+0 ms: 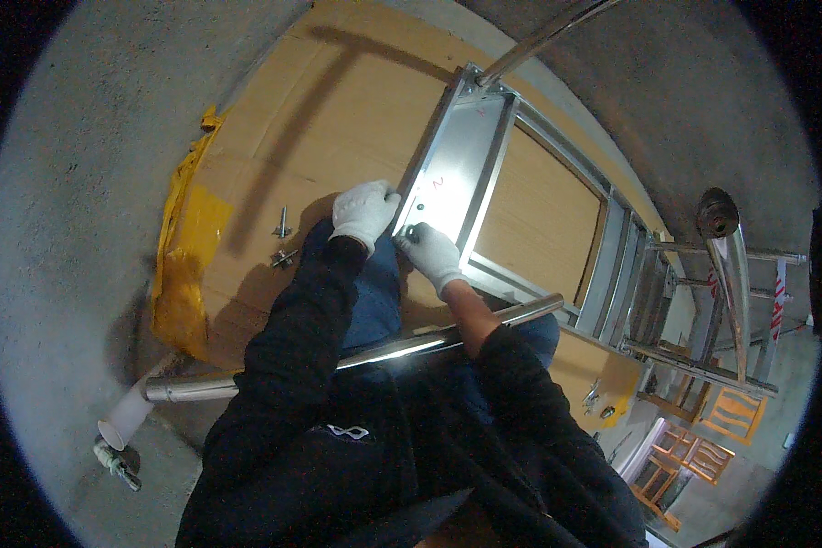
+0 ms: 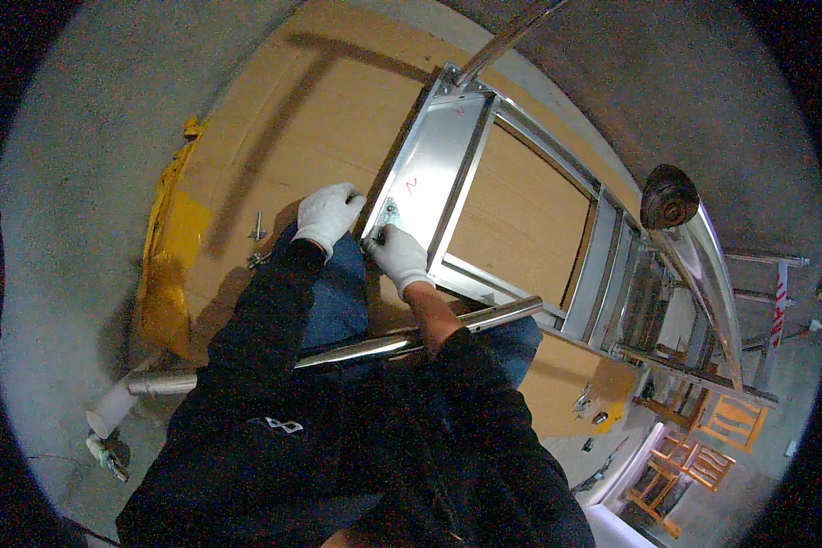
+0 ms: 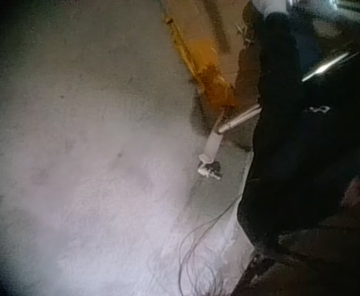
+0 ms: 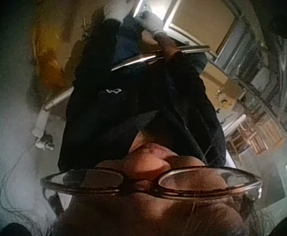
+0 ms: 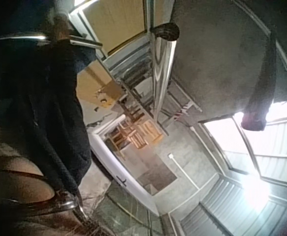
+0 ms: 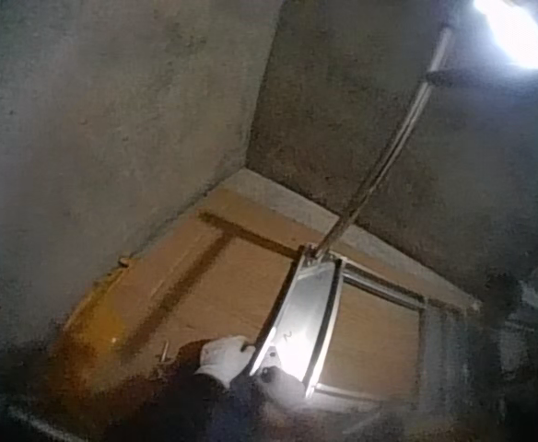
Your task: The person assembles a metal frame by inserting bolts and tightening them with a wrench. They handle metal bars, bolts, and nuts, securing the components together.
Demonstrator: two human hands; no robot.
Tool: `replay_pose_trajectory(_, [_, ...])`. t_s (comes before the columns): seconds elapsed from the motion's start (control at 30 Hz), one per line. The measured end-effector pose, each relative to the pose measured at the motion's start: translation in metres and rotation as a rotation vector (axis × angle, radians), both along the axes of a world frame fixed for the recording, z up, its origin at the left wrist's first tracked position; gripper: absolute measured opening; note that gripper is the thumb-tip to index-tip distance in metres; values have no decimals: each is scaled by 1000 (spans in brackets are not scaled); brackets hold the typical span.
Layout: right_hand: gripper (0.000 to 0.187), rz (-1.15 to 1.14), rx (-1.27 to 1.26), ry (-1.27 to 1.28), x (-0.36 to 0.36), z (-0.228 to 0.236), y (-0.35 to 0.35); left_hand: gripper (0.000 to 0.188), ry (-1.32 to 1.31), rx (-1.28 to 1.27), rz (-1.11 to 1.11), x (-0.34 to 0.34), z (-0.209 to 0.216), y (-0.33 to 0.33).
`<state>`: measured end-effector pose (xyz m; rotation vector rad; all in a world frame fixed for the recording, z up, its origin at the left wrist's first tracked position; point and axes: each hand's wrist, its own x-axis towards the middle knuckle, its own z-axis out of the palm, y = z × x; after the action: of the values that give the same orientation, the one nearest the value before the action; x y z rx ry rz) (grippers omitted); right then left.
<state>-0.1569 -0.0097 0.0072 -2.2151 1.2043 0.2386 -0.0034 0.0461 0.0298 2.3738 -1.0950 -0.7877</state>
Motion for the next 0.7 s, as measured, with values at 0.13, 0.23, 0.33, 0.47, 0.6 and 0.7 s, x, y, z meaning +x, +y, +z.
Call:
replay_pose_trajectory(0.13, [27, 89, -39, 58, 4, -5, 0, 32, 3, -19, -8, -2, -2, -2])
replay_pose_trajectory(0.23, [20, 193, -96, 144, 14, -6, 3, 33, 1, -27, 0, 0, -4, -2])
replay_pose_trajectory(0.33, [18, 308, -135, 176, 16, -8, 0, 33, -1, -24, 1, 0, -3, -2])
replay_pose_trajectory(0.47, [19, 564, -348, 164, 17, -9, -2, 33, 12, -36, 16, -1, -2, 0])
replay_pose_trajectory(0.6, [22, 549, -265, 176, 16, -8, -10, 30, -21, -36, -2, -1, -3, -2])
replay_pose_trajectory(0.7, [23, 403, -144, 203, 16, -2, -8, 32, 6, -14, 8, 0, 1, -1])
